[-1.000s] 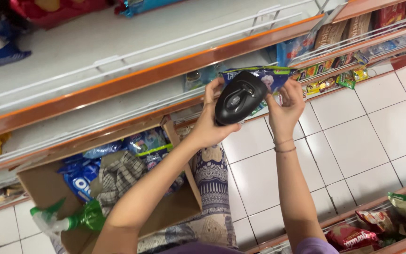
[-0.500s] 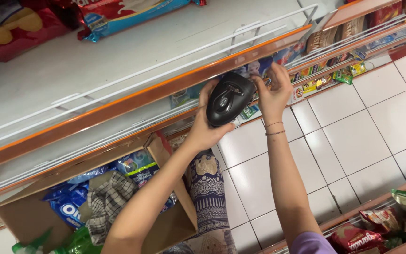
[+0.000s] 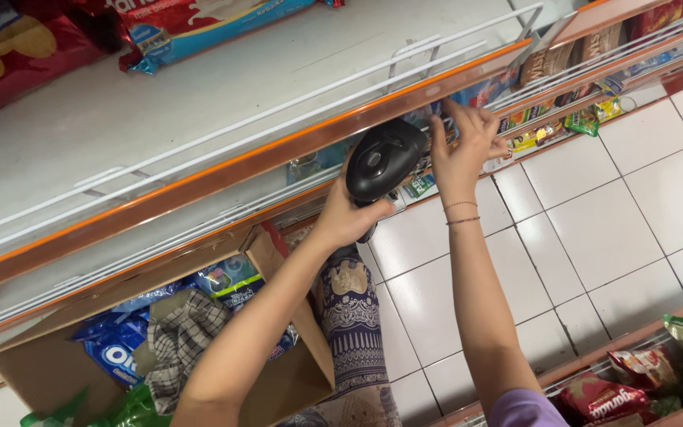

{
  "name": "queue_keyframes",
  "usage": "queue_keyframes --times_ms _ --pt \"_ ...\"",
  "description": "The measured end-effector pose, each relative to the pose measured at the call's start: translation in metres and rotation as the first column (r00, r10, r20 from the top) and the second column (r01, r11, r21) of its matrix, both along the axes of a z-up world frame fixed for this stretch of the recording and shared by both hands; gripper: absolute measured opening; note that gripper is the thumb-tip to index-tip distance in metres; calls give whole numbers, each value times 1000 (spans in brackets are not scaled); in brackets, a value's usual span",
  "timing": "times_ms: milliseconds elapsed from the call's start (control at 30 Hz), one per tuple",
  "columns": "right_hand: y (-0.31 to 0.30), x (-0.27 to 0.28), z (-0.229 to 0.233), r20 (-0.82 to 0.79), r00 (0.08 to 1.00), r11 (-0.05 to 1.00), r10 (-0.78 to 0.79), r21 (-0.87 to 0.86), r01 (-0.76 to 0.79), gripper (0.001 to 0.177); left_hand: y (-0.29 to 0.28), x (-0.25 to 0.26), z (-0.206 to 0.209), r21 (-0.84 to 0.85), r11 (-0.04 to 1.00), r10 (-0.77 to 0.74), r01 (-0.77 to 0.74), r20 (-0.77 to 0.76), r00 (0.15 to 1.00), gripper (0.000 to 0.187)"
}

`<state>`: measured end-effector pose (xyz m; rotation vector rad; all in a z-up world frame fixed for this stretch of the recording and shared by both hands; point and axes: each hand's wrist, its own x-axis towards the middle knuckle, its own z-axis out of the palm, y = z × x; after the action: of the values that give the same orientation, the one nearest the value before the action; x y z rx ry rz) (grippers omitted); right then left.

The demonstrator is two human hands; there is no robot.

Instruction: The person sits on the floor and cleans the metal wire shelves of a small store using a spray bottle and a cloth. They spray the shelves and wipe them down, then use a barcode scanner to scan several packages of ice cream before placing them back on the shelf.

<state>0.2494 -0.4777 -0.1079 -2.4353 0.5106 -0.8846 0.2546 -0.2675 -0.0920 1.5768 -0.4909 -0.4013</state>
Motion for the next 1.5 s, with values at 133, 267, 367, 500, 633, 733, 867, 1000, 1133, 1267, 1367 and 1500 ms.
queue_keyframes --times_ms 133,267,367,500,633,733,867,1000,1133,1267,1367,1500 --pt "10 -15 3 105 994 1000 -15 -7 16 33 9 -14 15 -137 989 52 -51 -1 999 91" --pt "31 -53 7 149 989 997 0 75 -11 29 52 -56 42 -108 994 6 -9 -26 1000 57" --pt "57 -92 9 201 971 978 129 134 -158 25 95 -99 57 -137 990 -52 19 -236 970 41" --pt "108 -145 4 117 970 911 214 336 -241 27 160 -146 55 -125 991 -66 50 -127 990 28" --pt "154 -189 -8 106 950 770 293 563 -300 22 211 -187 27 23 998 59 -56 -158 986 20" --pt "185 -216 -13 75 939 737 337 600 -312 23 242 -218 8 70 985 171 -157 -271 947 17" --pt "221 -246 -10 24 931 723 363 624 -298 23 278 -257 -6 73 966 255 -248 -418 872 16" --pt "256 -267 8 4 919 771 393 543 -332 22 307 -283 -8 -19 953 271 -303 -400 876 20" --pt "293 -271 24 9 892 820 452 391 -419 21 339 -297 -5 17 944 314 -330 -358 879 19" --pt "333 -264 26 -45 847 806 529 340 -485 21 369 -305 -5 -6 925 354 -381 -356 865 15" --pt "358 -250 15 -152 782 776 605 335 -535 21 387 -307 -6 -38 927 350 -373 -269 897 16" --pt "373 -224 -9 -443 621 745 646 192 -638 26 405 -308 -8 -23 935 338 -355 -253 906 18"
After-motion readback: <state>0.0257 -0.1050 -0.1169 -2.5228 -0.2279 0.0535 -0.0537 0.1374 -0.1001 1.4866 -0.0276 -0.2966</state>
